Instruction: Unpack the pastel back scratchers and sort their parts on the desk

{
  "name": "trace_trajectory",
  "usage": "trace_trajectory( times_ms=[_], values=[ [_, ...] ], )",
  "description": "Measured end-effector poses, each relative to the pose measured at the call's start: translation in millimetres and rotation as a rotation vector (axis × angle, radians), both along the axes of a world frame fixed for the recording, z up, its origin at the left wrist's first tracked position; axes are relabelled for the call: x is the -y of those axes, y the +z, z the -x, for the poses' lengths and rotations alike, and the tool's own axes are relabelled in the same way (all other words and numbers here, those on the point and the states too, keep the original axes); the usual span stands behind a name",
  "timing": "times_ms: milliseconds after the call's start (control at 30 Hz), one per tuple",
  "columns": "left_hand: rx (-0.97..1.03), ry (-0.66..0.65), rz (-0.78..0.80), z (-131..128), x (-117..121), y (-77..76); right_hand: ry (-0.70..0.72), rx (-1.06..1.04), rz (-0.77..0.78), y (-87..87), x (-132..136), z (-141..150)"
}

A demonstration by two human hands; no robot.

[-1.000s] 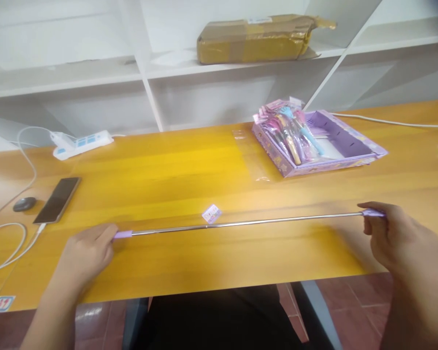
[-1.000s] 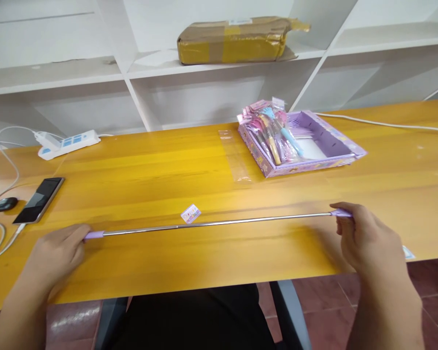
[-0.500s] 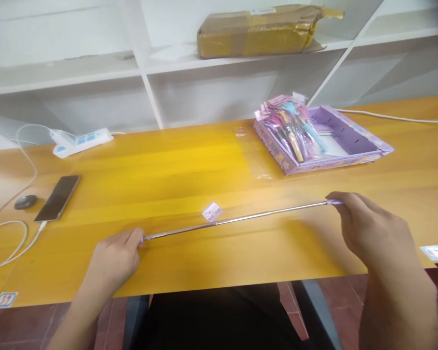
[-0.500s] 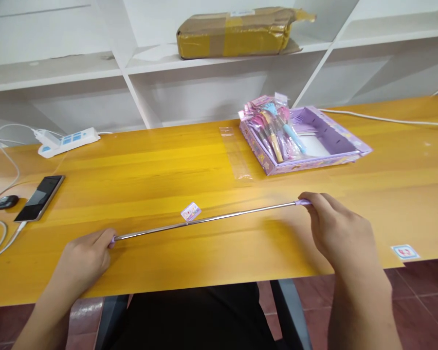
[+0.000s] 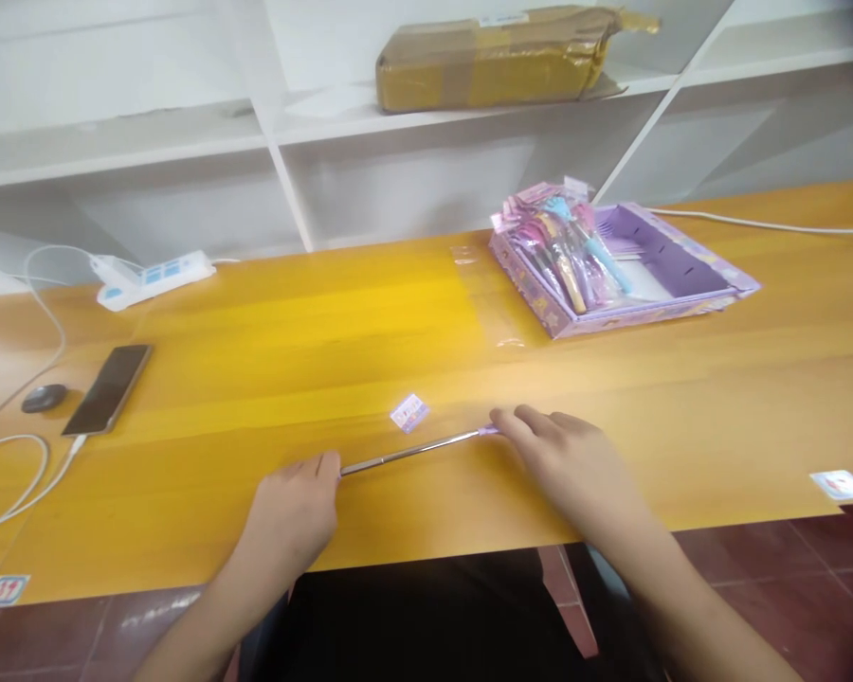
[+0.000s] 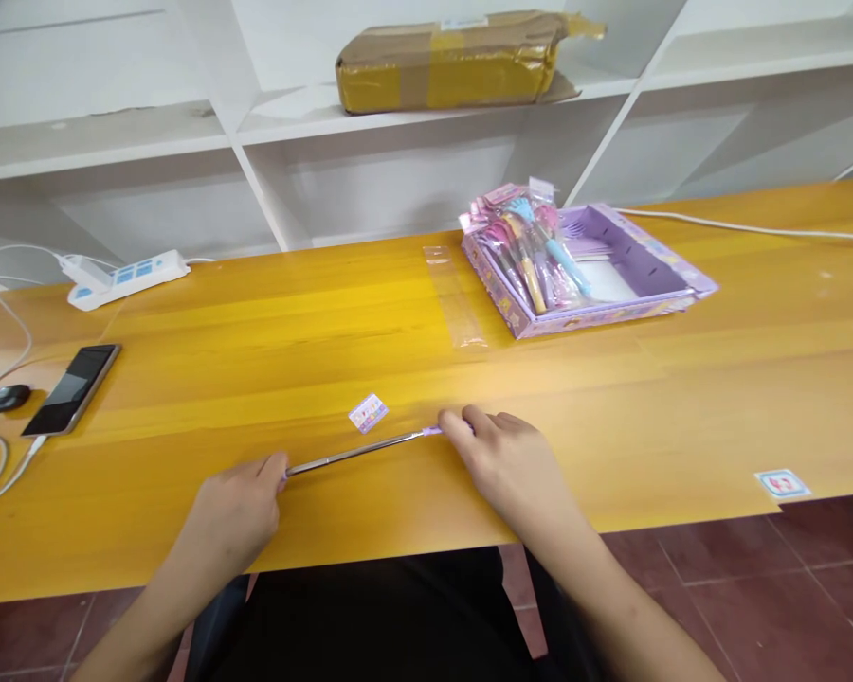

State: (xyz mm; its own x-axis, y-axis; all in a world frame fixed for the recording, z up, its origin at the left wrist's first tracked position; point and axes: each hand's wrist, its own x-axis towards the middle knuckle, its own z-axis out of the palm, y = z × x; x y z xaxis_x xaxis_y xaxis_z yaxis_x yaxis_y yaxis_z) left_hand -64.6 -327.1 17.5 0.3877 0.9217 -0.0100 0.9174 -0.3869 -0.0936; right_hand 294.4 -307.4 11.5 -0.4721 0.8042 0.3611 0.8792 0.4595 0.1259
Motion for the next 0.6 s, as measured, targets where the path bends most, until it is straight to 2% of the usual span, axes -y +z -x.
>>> trace_trajectory(
  times_ms=[100,267,367,600],
  values=[
    [-0.006,-0.014,0.012,1,4,1.3,0.005,0.029,-0.014,5.4,7,6],
    [0.041,-0.125,0.027,-21,9,-4.6,0.223,-0.006,-0.028,-1.9,19,39],
    [0.101,-0.156,0.018,-29,9,-7.0,0.257,-0.028,0.016,-3.0,22,47],
    [0.264,-0.185,-0.222,-32,9,1.1,0.226,-0.094,0.112,0.1,20,34]
  ],
)
